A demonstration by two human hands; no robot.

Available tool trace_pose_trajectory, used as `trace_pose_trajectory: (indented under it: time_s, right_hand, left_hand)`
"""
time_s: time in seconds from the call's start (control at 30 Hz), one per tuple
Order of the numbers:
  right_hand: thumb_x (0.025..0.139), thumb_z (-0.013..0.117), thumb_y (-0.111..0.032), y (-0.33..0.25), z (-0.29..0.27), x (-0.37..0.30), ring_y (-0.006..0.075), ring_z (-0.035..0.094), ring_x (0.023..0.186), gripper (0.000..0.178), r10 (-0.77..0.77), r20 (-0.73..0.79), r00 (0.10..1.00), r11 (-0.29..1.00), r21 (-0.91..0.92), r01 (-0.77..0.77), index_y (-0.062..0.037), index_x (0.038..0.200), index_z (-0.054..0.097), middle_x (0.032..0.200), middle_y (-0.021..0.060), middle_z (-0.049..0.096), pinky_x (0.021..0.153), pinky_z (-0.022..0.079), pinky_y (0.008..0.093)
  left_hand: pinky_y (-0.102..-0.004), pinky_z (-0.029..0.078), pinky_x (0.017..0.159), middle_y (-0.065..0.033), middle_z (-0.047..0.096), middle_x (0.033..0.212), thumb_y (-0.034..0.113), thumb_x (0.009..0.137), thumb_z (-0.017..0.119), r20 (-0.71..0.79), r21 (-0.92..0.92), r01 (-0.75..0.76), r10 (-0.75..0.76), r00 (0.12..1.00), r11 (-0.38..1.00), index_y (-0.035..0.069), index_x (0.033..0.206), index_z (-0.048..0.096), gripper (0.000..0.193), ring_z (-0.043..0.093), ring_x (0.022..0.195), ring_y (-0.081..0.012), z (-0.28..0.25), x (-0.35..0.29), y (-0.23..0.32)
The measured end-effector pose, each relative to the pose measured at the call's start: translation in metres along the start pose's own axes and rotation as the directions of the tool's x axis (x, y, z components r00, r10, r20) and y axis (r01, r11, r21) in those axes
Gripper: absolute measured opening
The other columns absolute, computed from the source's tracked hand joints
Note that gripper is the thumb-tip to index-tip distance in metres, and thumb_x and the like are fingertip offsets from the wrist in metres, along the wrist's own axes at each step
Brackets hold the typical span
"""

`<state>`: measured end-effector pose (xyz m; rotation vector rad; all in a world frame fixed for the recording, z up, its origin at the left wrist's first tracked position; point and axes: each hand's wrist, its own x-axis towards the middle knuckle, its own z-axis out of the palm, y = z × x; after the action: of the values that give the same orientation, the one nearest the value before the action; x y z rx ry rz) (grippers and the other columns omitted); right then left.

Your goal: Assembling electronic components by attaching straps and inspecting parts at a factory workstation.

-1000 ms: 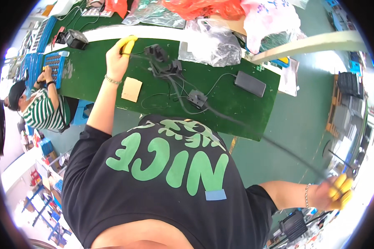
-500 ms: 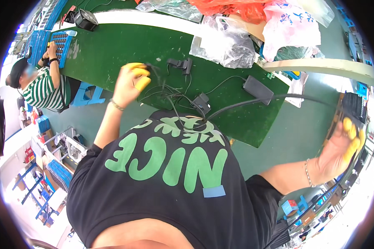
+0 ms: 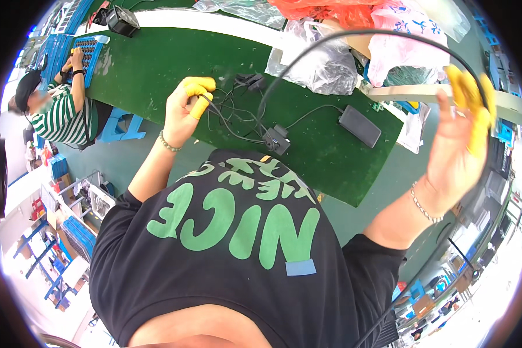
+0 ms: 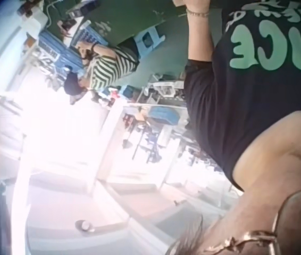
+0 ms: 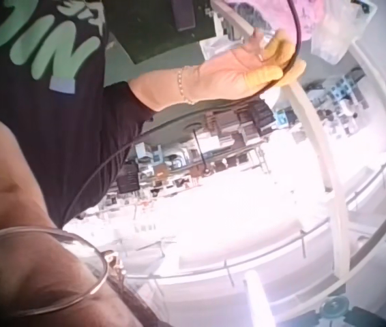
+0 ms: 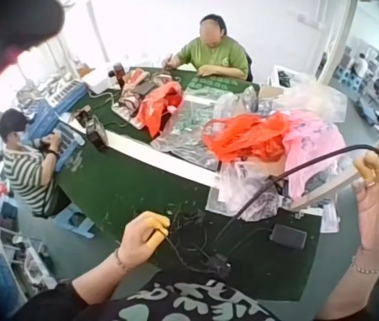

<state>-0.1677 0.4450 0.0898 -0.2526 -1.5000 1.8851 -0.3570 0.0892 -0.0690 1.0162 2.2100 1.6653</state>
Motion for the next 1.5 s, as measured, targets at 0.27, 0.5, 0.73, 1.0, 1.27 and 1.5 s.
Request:
trace_pose_trajectory:
  time_s: [0.27,0.5,0.73,1.0,1.27,1.5]
  right_hand:
    - [0.091,0.056,-0.017,0.11,0.067,-0.029,0.0191,0.06,0.102,0.039,0.616,0.476,0.627,0.785,-0.432,-0.444,-0.0024,0.127,0.05,0.115,0.0109,0.06,0.084,0.049,0.0317]
    - [0.085,0.063,-0.02,0.162,0.137,-0.064,0.0231,0.063,0.08,0.024,0.506,0.796,0.333,0.832,-0.552,0.056,-0.0014,0.1,0.066,0.086,0.0118,0.065,0.071,0.05,0.0321]
    - [0.093,0.057,-0.017,0.115,0.116,-0.002,0.009,0.058,0.07,0.019,0.351,0.417,0.839,0.901,-0.394,-0.181,-0.0008,0.096,0.067,0.082,0.0036,0.065,0.063,0.048,0.0241]
    - [0.097,0.05,-0.014,0.058,0.073,-0.001,0.0175,0.061,0.082,0.019,-0.142,0.181,0.973,0.987,-0.047,0.152,-0.0003,0.105,0.061,0.096,0.0102,0.065,0.073,0.05,0.0313]
    - [0.093,0.051,-0.006,0.056,0.05,-0.074,0.0166,0.058,0.076,0.012,0.265,0.425,0.865,0.93,-0.348,-0.114,0.0028,0.09,0.057,0.088,0.0107,0.059,0.07,0.047,0.0278]
    - [0.088,0.057,0.0,0.087,0.036,-0.12,0.0181,0.06,0.093,0.022,0.66,0.57,0.489,0.74,-0.382,-0.553,-0.0001,0.109,0.062,0.105,0.0095,0.061,0.086,0.049,0.0304]
  left_hand:
    - [-0.0225,0.043,0.067,-0.0033,0.06,0.083,0.004,0.085,0.063,0.116,-0.144,0.111,-0.095,0.989,0.983,0.001,0.09,0.062,0.006,0.054,0.073,-0.0088,-0.024,-0.011,0.033]
    - [-0.0194,0.043,0.063,-0.002,0.056,0.081,-0.007,0.079,0.062,0.108,-0.058,0.118,-0.112,0.988,0.991,0.002,0.091,0.063,0.015,0.053,0.072,-0.0068,-0.041,-0.001,0.053]
    - [-0.021,0.036,0.052,-0.0029,0.055,0.067,-0.002,0.076,0.068,0.031,0.188,-0.047,0.042,0.999,0.981,0.001,0.088,0.068,0.013,0.048,0.056,-0.0097,-0.078,0.016,0.091]
    - [-0.028,0.051,0.062,-0.0093,0.06,0.083,0.018,0.085,0.064,-0.084,0.674,0.103,-0.062,0.995,0.731,0.004,0.094,0.061,0.017,0.065,0.074,-0.0188,-0.086,0.032,-0.024]
    - [-0.0378,0.053,0.079,-0.0155,0.063,0.106,0.057,0.095,0.036,-0.313,-0.449,0.147,-0.309,0.898,0.882,0.003,0.131,0.044,0.066,0.065,0.09,-0.0249,-0.057,0.092,-0.034]
    - [-0.0452,0.044,0.097,-0.0171,0.054,0.124,0.058,0.091,0.043,-0.206,-0.282,-0.415,0.368,0.907,0.865,-0.004,0.132,0.043,0.074,0.054,0.115,-0.0276,-0.048,0.103,0.055]
